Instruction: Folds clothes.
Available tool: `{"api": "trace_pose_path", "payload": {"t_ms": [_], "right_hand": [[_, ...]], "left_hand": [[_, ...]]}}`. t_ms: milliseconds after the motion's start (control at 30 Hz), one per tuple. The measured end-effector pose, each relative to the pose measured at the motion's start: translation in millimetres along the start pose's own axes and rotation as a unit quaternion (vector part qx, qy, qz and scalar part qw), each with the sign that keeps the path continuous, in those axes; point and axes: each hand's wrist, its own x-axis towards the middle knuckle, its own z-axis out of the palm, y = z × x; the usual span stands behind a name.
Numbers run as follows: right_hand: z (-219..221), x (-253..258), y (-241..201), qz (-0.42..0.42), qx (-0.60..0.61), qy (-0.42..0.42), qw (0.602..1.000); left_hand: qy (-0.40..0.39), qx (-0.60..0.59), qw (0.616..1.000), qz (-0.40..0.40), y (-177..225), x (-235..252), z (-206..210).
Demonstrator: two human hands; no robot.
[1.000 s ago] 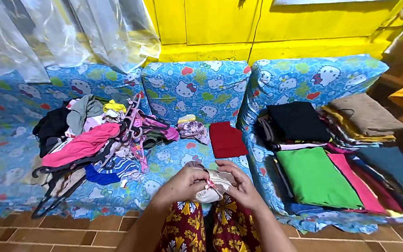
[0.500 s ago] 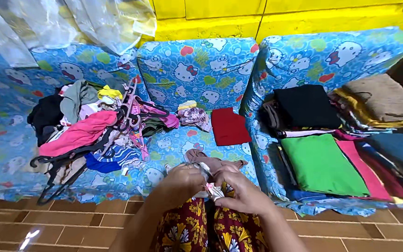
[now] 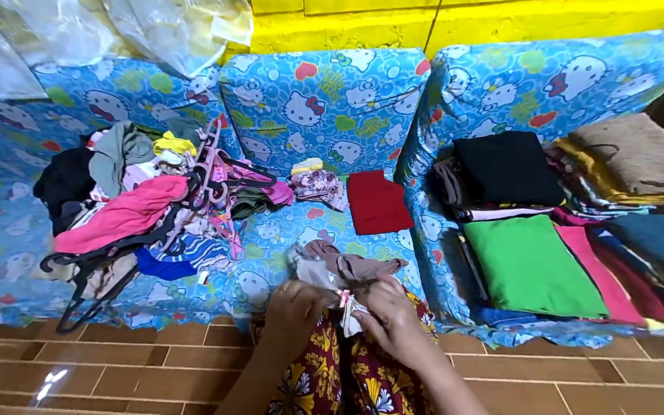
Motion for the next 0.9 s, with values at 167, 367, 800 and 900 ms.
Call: {"api": "trace_pose_path", "payload": {"t_ms": [167, 367, 800, 900], "right_hand": [[18.5, -3.7, -14.6, 0.035, -0.029, 0.063, 0.997], [26.1, -4.3, -26.6, 0.041, 0.022, 0.011, 0.999], [31.0, -17.0, -26.8, 0.097, 0.106, 0.098, 0.985], [24.1, -19.2, -22.9, 0.092, 0.167, 0.035, 0.981]], "left_hand": [[-0.147, -0.283, 0.924, -0.210, 23.3, -31.2, 4.6], [-0.022, -0.430, 0.827, -0.361, 32.7, -6.5, -6.9], [-0.038, -0.436, 0.822, -0.364, 50.6, -20.6, -9.9], [-0.091, -0.438, 0.815, -0.367, 45.6, -11.1, -24.5]]}}
